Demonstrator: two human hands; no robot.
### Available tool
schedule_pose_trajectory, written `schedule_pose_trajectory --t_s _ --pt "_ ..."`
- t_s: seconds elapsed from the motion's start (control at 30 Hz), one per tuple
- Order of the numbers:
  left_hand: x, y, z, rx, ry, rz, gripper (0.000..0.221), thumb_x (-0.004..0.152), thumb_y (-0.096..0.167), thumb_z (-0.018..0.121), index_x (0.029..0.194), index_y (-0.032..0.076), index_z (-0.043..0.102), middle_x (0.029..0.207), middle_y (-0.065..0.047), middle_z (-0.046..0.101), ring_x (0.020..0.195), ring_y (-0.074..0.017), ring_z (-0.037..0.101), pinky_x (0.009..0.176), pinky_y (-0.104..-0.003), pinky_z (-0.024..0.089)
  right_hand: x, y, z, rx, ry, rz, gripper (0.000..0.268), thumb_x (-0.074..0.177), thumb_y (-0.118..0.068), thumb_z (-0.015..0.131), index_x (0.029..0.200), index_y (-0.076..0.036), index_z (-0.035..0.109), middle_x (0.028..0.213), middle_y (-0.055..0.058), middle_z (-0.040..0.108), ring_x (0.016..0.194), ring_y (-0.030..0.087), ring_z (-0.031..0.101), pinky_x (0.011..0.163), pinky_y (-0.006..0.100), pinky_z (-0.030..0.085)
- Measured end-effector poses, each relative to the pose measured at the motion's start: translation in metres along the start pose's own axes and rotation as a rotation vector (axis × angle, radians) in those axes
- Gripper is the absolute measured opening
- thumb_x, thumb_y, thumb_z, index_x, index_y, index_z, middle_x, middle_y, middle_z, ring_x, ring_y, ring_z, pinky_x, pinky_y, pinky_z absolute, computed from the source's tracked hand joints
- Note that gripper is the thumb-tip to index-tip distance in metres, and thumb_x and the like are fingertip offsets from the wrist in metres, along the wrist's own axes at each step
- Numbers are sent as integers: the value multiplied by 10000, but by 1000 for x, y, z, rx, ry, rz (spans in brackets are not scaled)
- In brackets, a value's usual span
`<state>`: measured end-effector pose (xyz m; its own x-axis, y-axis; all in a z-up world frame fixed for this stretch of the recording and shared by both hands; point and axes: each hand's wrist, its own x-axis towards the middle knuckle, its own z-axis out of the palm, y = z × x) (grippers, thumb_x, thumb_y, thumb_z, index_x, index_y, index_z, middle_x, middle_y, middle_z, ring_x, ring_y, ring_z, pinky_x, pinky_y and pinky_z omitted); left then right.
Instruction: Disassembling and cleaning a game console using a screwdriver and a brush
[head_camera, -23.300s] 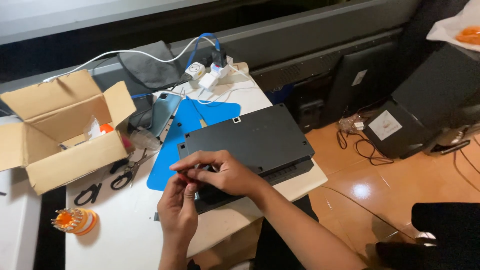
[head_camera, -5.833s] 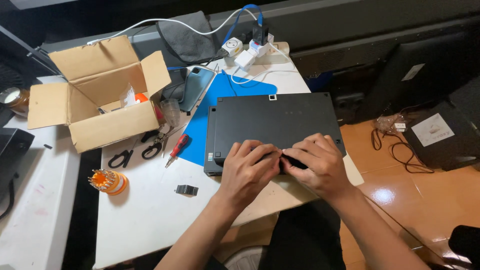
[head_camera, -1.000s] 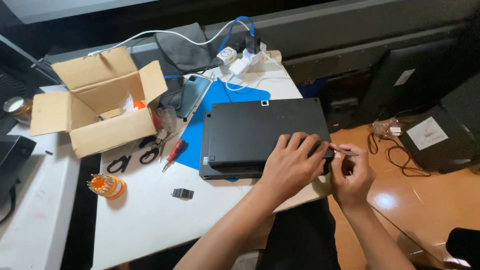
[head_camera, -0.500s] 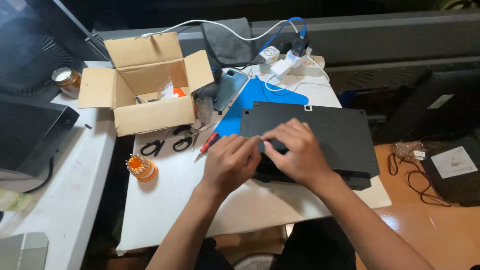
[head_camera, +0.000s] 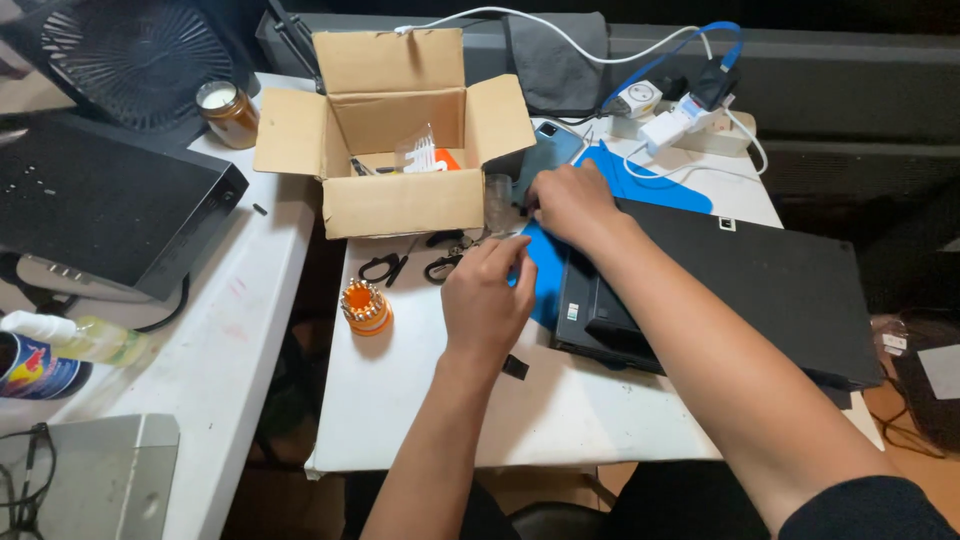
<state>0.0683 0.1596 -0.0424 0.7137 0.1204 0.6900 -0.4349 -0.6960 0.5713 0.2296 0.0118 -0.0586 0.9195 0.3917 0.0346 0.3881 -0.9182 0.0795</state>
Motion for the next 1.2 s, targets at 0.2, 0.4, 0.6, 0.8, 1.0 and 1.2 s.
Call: schedule_pose_trajectory --t_s 0.2,0.4,0.6,0.8,1.0,1.2 --pt "-8 2 8 44 2 -90 171 866 149 665 980 200 781 824 4 724 749 -223 718 649 -342 602 -8 -20 -12 16 -32 -27 161 823 -321 779 930 -206 816 853 146 771 918 402 750 852 484 545" --pt "-9 2 10 27 -18 -97 170 884 152 658 985 197 788 838 -17 736 766 -252 729 657 -362 600 -11 -16 -12 171 -11 -38 119 785 -254 779 819 -142 802 773 193 745 869 452 742 777 529 583" --pt "-8 6 10 -95 -31 -8 170 861 103 687 972 181 791 814 -12 730 729 -197 721 634 -309 590 -45 -3 -45 373 159 -137 104 816 -178 669 798 -101 736 753 168 732 791 445 717 721 550 568" --pt "-14 28 18 -261 -111 52 216 852 38 691 975 182 795 797 -10 730 703 -203 725 606 -312 578 -139 62 -75 627 401 38 124 858 -216 727 937 -131 770 923 116 760 881 356 729 776 441 582" --pt "-6 95 43 -268 -123 236 200 850 58 716 978 189 795 826 15 725 755 -217 696 670 -323 559 -236 161 -74 782 312 476 195 873 -167 727 1051 -170 807 771 43 703 767 153 647 728 334 539" --pt "-1 171 91 -374 -420 267 185 936 88 644 1039 121 794 872 -64 733 894 -283 703 729 -382 553 -277 229 -69 802 363 633 148 905 -178 768 1049 -165 800 844 47 734 777 130 614 709 320 520"
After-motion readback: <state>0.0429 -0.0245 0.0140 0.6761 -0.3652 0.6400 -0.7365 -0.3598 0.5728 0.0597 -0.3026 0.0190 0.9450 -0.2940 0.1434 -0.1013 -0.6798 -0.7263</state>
